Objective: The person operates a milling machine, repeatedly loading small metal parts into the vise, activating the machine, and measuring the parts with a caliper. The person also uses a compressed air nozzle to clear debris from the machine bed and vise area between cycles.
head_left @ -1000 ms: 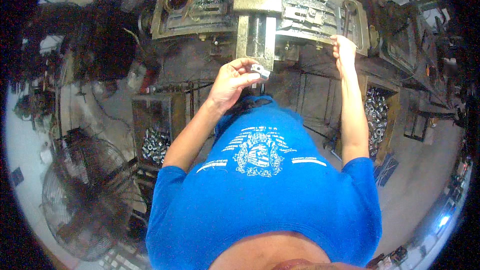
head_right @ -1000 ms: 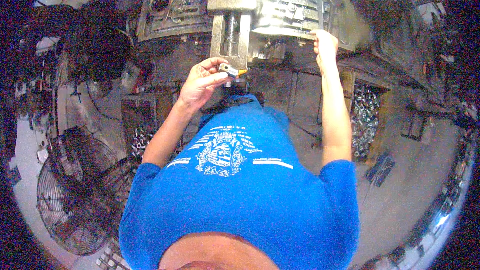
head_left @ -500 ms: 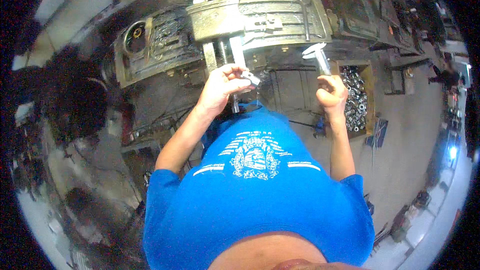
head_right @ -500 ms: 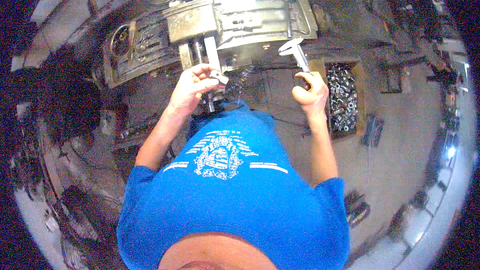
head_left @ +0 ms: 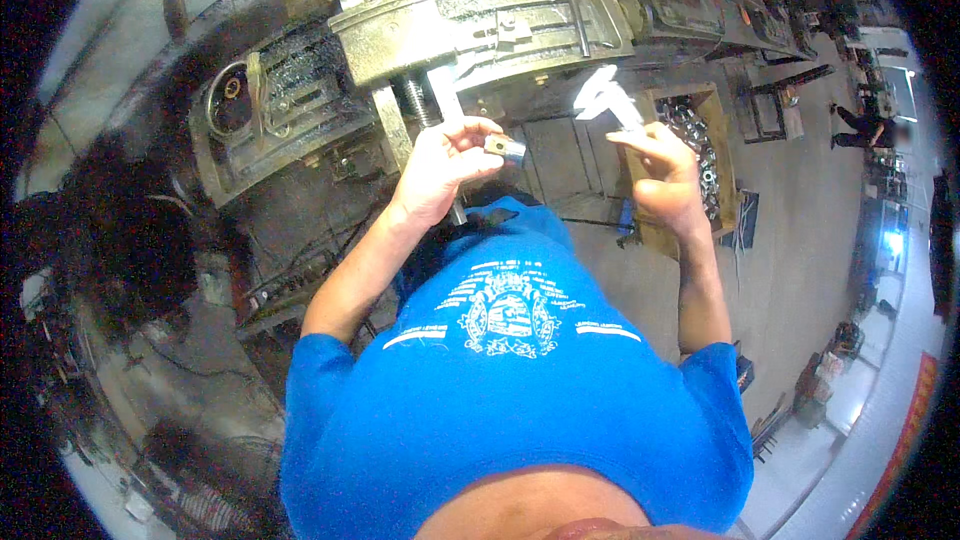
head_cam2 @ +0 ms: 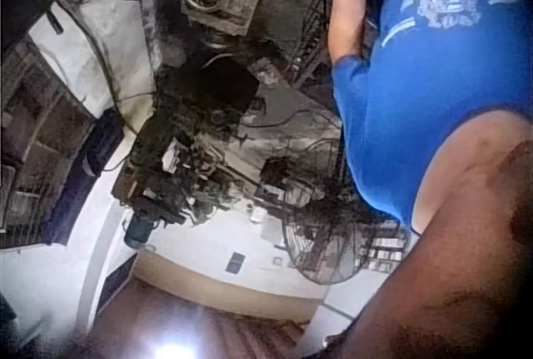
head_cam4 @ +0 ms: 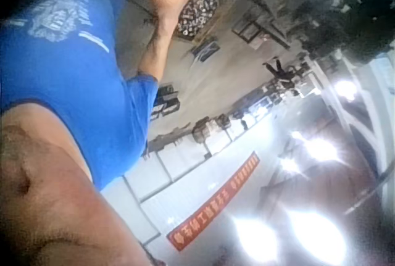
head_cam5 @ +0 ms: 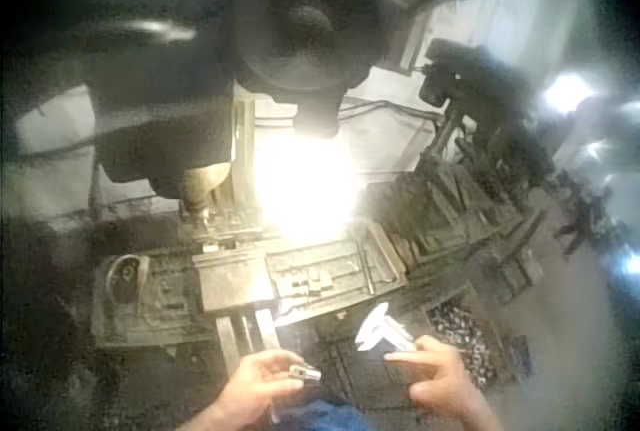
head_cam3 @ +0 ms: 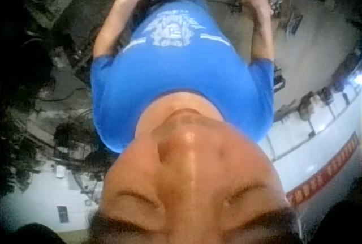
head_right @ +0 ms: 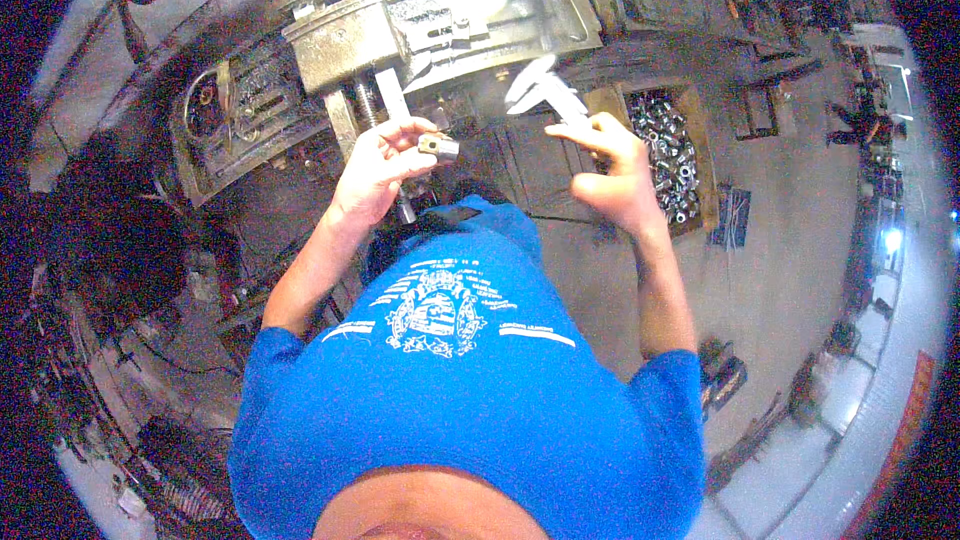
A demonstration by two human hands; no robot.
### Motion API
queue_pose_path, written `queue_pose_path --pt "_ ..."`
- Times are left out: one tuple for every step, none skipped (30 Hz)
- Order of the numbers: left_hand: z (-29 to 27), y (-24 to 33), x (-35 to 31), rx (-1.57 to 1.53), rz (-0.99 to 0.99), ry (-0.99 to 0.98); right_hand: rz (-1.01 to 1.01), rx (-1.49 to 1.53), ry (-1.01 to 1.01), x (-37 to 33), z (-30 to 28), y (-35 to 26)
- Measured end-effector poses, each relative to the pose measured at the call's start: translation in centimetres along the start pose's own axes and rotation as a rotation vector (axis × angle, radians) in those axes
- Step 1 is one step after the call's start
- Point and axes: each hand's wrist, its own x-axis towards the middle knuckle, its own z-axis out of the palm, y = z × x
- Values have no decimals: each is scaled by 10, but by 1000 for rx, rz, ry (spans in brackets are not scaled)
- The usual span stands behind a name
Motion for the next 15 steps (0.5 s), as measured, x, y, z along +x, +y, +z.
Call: queue_pose_path --pt "1 -1 0 -12 -4 4 46 -106 -80 3 1 -3" --pt "4 -2 -1 -24 -6 9 74 -111 -128 6 1 -10" --pt "5 -2 -1 -34 -5 23 95 -111 -181 10 3 -17" --pt "8 -2 -1 -38 5 42 23 -92 -176 13 2 -22" --pt "13 0 -2 -43 17 62 -50 -71 -171 17 1 -26" --pt "16 2 -2 -45 26 78 -121 -49 -162 19 1 -29" --pt "18 2 -2 -36 25 89 -110 -70 -174 22 2 -31" --pt "20 2 0 -26 24 101 -99 -91 -187 25 4 -32" --pt "22 3 0 -18 24 114 -90 -112 -200 29 3 -32" --pt "25 4 0 -21 34 122 -143 -136 -231 33 0 -26" --pt "29 4 1 -24 44 129 -206 -154 -244 36 -2 -19" --pt "32 3 1 -25 50 139 -269 -167 -257 39 -3 -11" --pt "34 4 1 -13 52 149 -330 -179 -268 43 -4 -6" --pt "36 4 2 -1 53 157 -359 -191 -276 47 -5 -4" --pt "38 3 2 7 54 162 -385 -205 -286 51 -7 -3"
